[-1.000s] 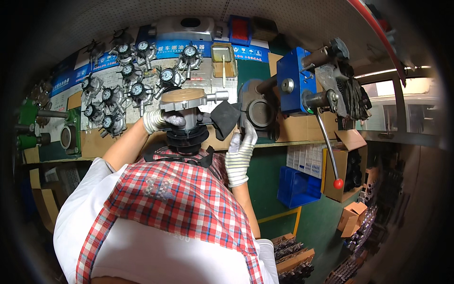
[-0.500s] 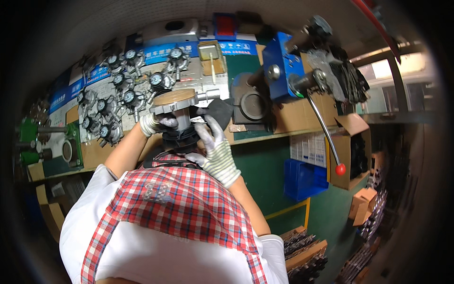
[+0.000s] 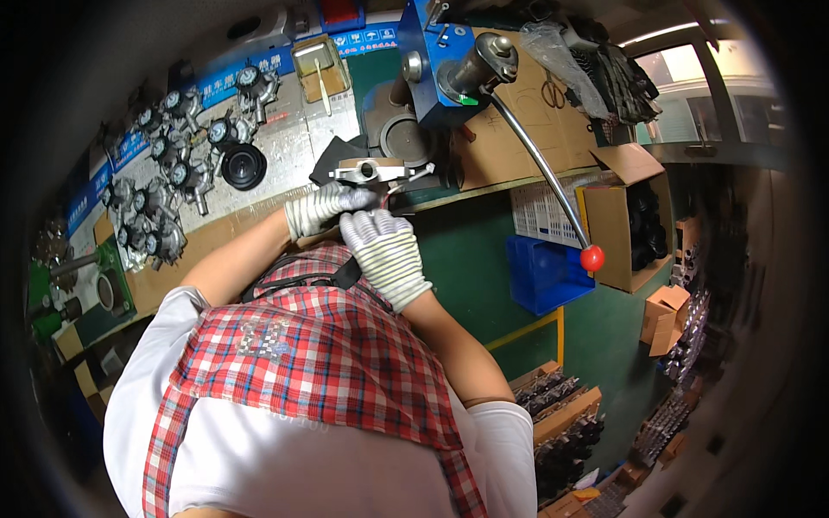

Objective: The person repeatedly picks up metallic mechanical components and black circular parts from a workbench and a cardboard box. They use a blue manual press machine to attach the black parts to the metallic components, then place the assembled units back on the bench.

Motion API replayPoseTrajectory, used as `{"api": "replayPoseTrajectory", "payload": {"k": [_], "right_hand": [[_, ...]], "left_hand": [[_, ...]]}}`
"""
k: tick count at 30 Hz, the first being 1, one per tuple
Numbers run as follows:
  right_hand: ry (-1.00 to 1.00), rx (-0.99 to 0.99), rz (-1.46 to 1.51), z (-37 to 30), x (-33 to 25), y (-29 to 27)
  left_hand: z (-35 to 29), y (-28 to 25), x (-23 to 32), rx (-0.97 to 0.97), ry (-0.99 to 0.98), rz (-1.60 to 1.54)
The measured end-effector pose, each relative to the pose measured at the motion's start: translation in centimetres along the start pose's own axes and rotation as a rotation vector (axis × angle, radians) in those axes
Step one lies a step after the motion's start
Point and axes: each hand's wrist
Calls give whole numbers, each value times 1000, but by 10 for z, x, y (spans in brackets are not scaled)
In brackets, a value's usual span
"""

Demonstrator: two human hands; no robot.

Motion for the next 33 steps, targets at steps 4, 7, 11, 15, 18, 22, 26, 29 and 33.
{"api": "replayPoseTrajectory", "payload": {"k": [4,7,11,15,18,22,26,29,33], "right_hand": [[-108,-6,-132,-15,5,22],[-117,84,-236,-22,5,36],[-141,182,-309,-19,1,24],[-179,277,-61,-12,3,9],[-110,387,-98,-18,4,5],[-44,339,127,-22,24,3],[411,362,530,-36,57,3],[774,306,770,-60,125,27],[1086,470,832,-73,246,58]], "left_hand": [[1,10,-2,176,101,195],[-6,16,-3,90,251,65],[-16,25,8,82,254,49],[-15,19,6,43,268,42],[-15,18,10,62,262,72],[-3,17,6,69,37,162],[10,-2,-17,-86,-282,-217],[-18,-30,6,25,-238,327],[-79,-156,-24,1098,0,740]]}}
Point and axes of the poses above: each hand's wrist, its own z-axis towards the middle knuckle, its own y-axis out of the palm, x = y × z, and after that the axes turned 5 degrees about -x, right-handed
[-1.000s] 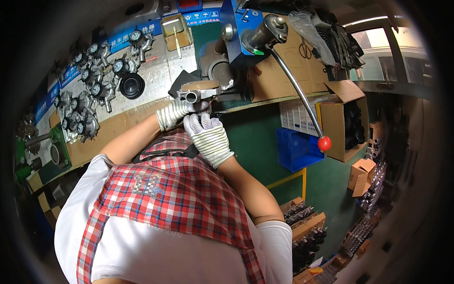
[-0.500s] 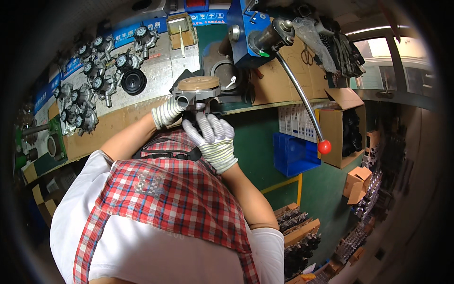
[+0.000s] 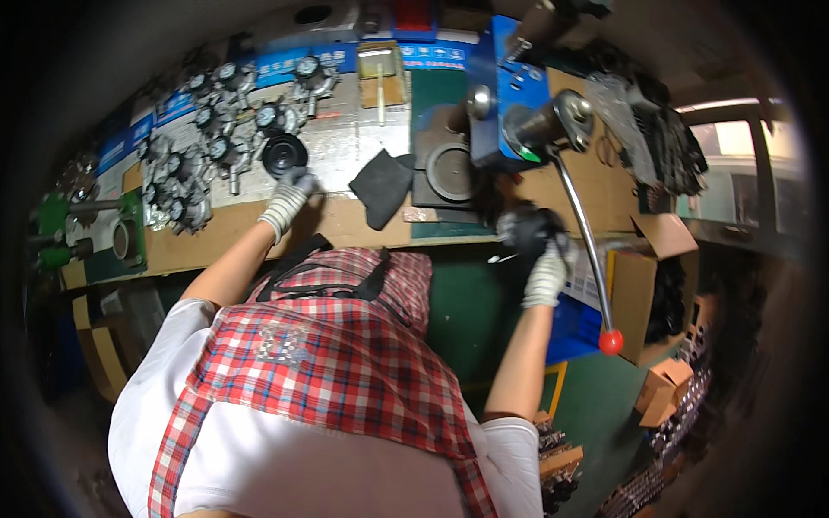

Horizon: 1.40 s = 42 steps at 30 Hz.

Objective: The person repeatedly picks up metallic mechanical components and black circular parts from a workbench and a cardboard box. They use a blue manual press machine to attach the black parts to the metallic components, then place the assembled units back on the bench.

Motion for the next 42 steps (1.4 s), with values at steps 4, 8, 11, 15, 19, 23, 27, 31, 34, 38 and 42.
{"api": "replayPoseTrajectory", "payload": {"k": [4,8,11,15,19,23,27,31,34,38,42], "right_hand": [[151,233,313,104,29,9],[467,125,647,144,-17,59],[500,15,669,158,-11,72],[288,-120,-51,163,104,17],[-104,-585,-729,17,2,63],[-369,-733,-227,-125,-105,173],[384,-1021,277,-129,-165,258],[-61,-858,50,-65,-115,353],[262,-842,395,-48,-132,392],[197,-845,112,-47,-164,393],[101,-699,132,6,-167,379]], "left_hand": [[49,-57,-72,546,-158,65],[85,-67,-106,344,-199,-87],[66,-65,-79,412,-224,-85],[44,-47,-16,69,-291,-563],[-11,-65,10,-187,-232,-335],[-24,-43,62,-507,-14,-205],[1,-43,64,-442,188,-251],[88,-95,51,-224,234,203],[111,-86,44,-202,197,234],[101,-72,63,-139,58,265],[106,-64,56,-25,236,299]]}}
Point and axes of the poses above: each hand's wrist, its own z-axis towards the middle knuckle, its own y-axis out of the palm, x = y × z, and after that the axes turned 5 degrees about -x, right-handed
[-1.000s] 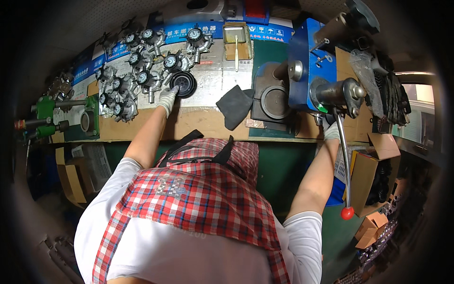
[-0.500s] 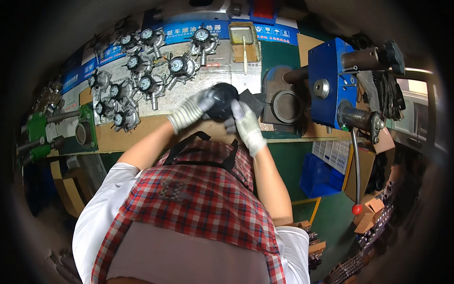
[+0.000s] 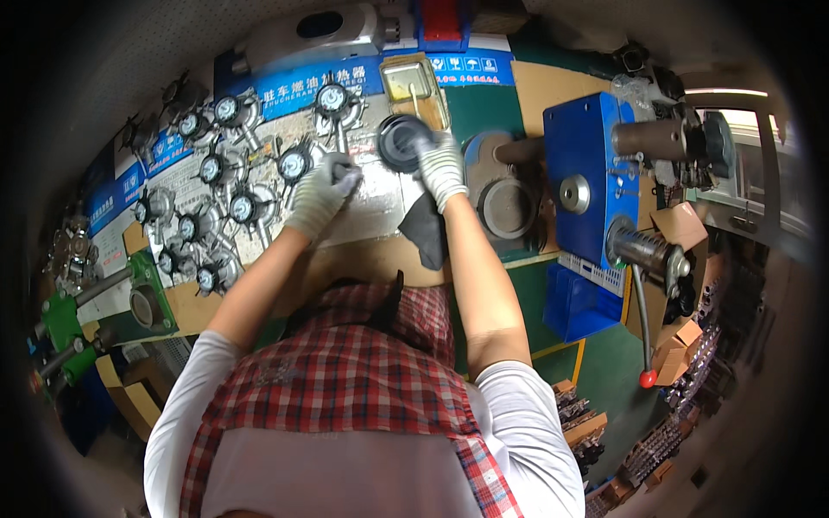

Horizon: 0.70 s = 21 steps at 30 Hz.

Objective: The person repeatedly picks up metallic mechanical components and black circular parts from a workbench and a cardboard box. They use a blue manual press machine to attach the black parts to the metallic components, then place the assembled units back on the bench.

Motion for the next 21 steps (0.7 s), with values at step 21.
{"api": "replayPoseTrajectory", "payload": {"k": [21], "right_hand": [[-100,357,-1031,61,31,26]], "left_hand": [[-70,-17,33,-323,-146,320]]}}
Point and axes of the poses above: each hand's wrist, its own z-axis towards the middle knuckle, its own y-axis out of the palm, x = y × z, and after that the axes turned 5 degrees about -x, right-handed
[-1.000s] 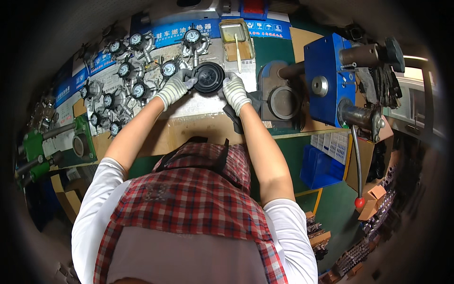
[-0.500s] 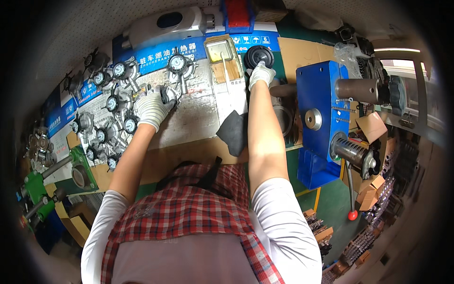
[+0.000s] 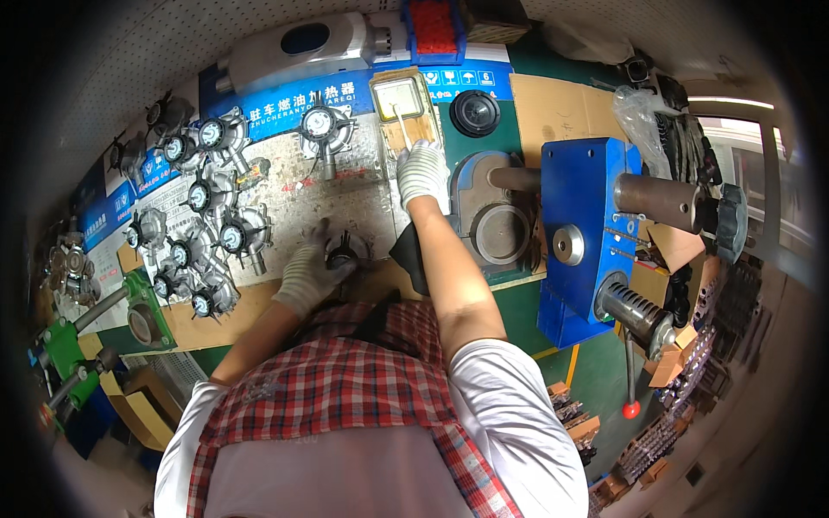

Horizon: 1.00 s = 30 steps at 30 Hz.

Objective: The person repeatedly picks up metallic mechanical components and black circular parts from a workbench and a cardboard box. They use a blue manual press machine to attach the black parts to the metallic components, then place the assembled units back on the bench.

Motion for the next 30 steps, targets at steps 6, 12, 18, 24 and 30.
{"api": "replayPoseTrajectory", "payload": {"k": [6,12,18,24,30], "right_hand": [[2,-11,595,1,10,-14],[193,-459,1411,-65,1,-84],[-180,-227,777,-103,16,-143],[-813,-43,50,-140,-1,-197],[-904,-100,-245,-138,-15,-200]], "left_hand": [[-19,46,-101,108,211,259],[46,83,-68,361,500,312],[55,43,-23,-394,181,-838],[-16,-59,41,-339,209,-675],[-16,-54,27,-347,228,-700]]}}
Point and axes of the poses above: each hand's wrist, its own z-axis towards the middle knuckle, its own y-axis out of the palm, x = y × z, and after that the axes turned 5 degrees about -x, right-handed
